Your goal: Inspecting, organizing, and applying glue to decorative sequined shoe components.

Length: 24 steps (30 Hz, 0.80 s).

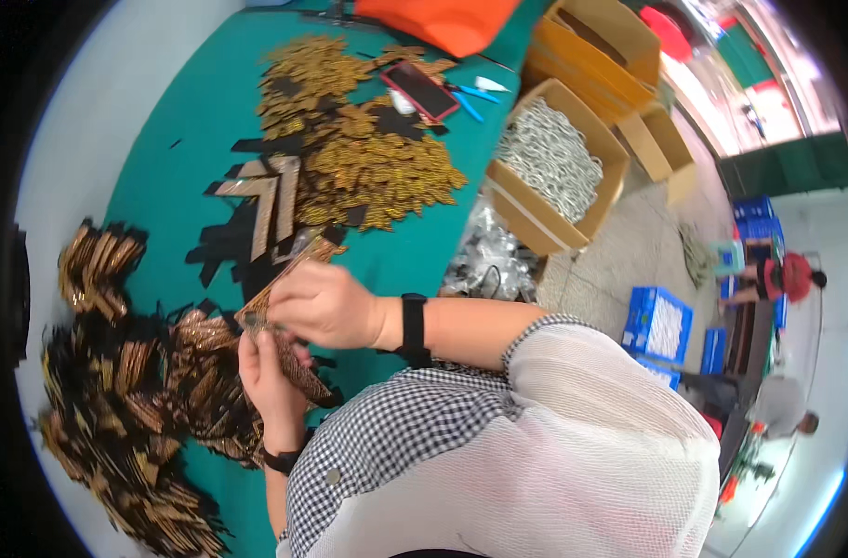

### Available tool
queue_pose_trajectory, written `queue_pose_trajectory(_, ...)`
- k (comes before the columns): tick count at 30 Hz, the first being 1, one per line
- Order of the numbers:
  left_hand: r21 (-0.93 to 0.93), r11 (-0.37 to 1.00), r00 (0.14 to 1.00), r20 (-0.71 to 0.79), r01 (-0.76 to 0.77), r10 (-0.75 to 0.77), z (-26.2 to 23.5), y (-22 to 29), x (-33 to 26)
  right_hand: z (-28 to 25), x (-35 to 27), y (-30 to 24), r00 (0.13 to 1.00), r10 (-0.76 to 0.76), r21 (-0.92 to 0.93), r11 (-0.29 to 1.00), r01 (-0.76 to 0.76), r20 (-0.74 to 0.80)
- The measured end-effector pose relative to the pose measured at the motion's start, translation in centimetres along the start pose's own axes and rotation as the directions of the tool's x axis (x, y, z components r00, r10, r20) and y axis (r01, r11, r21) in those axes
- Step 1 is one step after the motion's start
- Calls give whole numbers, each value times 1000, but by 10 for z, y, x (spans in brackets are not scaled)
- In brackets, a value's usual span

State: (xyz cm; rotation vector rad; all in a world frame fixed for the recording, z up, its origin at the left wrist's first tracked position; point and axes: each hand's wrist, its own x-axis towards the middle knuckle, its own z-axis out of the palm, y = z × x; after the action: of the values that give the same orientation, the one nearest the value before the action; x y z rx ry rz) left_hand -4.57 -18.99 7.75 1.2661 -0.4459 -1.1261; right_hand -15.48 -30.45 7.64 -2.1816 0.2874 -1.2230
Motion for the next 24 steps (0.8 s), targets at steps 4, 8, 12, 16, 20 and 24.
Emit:
queue_pose_trajectory(4,-104,991,991,112,89,-77,5,-13,7,-15,-26,4,988,22,30,999,-27,154)
queue_pose_trajectory(8,13,1000,968,-251,10,-7,14,2,16,-37,-83,-3,828,135,150,956,-254,544)
queue_pose_trajectory(12,231,957,945,-233,-174,229,-8,-1,17,-99,-161,29,408,869,197,364,-911,280)
queue_pose_trajectory(16,380,924,990,-104,-44,90,-34,1,-21,-179,-200,84,267,954,-20,267,-963,-136)
queue_pose_trajectory(20,501,862,994,-110,71,-18,-70,-6,-68,-186,-216,144,262,928,-26,265,-964,-267)
queue_pose_trajectory(24,453,866,952,-295,214,-81,-90,-28,-110,-185,-230,193,185,918,-19,191,-981,-350)
